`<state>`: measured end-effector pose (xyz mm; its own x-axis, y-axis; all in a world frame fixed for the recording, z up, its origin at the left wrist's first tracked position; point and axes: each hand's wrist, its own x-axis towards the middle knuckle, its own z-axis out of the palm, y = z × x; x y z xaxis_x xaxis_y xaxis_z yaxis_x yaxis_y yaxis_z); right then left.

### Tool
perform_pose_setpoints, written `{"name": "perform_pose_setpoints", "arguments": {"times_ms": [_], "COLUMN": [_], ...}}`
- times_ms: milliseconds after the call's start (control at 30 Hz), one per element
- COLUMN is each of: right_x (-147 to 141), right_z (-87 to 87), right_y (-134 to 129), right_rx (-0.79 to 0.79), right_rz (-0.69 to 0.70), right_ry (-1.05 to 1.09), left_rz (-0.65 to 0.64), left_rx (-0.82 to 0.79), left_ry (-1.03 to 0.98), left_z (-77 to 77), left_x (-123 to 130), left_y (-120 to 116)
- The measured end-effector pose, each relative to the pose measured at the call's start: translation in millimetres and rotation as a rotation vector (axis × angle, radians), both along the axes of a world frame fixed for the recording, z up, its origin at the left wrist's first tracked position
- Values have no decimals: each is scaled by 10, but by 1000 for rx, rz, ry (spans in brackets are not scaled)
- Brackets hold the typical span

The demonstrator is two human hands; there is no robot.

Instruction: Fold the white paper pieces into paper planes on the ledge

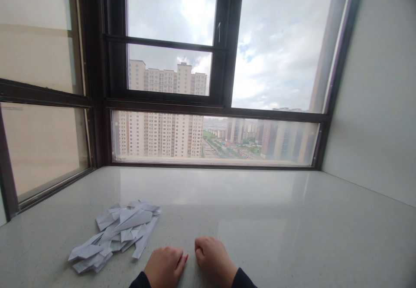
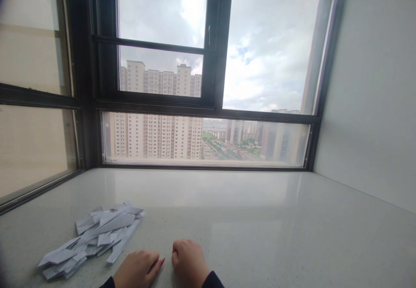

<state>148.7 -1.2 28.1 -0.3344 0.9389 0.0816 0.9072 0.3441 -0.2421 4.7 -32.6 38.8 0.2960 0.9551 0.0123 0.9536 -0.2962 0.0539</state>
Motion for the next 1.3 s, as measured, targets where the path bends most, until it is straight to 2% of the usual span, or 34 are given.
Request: {"name": "perform_pose_setpoints", "arguments": {"times_ms": [1300], "right_x": [4], "right_z": [-34], "right_y": [12], "right_rx": [6], "right_rz": [-1], "right_ry": [12], "left_rz": [-12], "left_rx": [-1], "left_ry": [-13], "left_z": [-14], "left_x": [-14], "left_y": [22]}}
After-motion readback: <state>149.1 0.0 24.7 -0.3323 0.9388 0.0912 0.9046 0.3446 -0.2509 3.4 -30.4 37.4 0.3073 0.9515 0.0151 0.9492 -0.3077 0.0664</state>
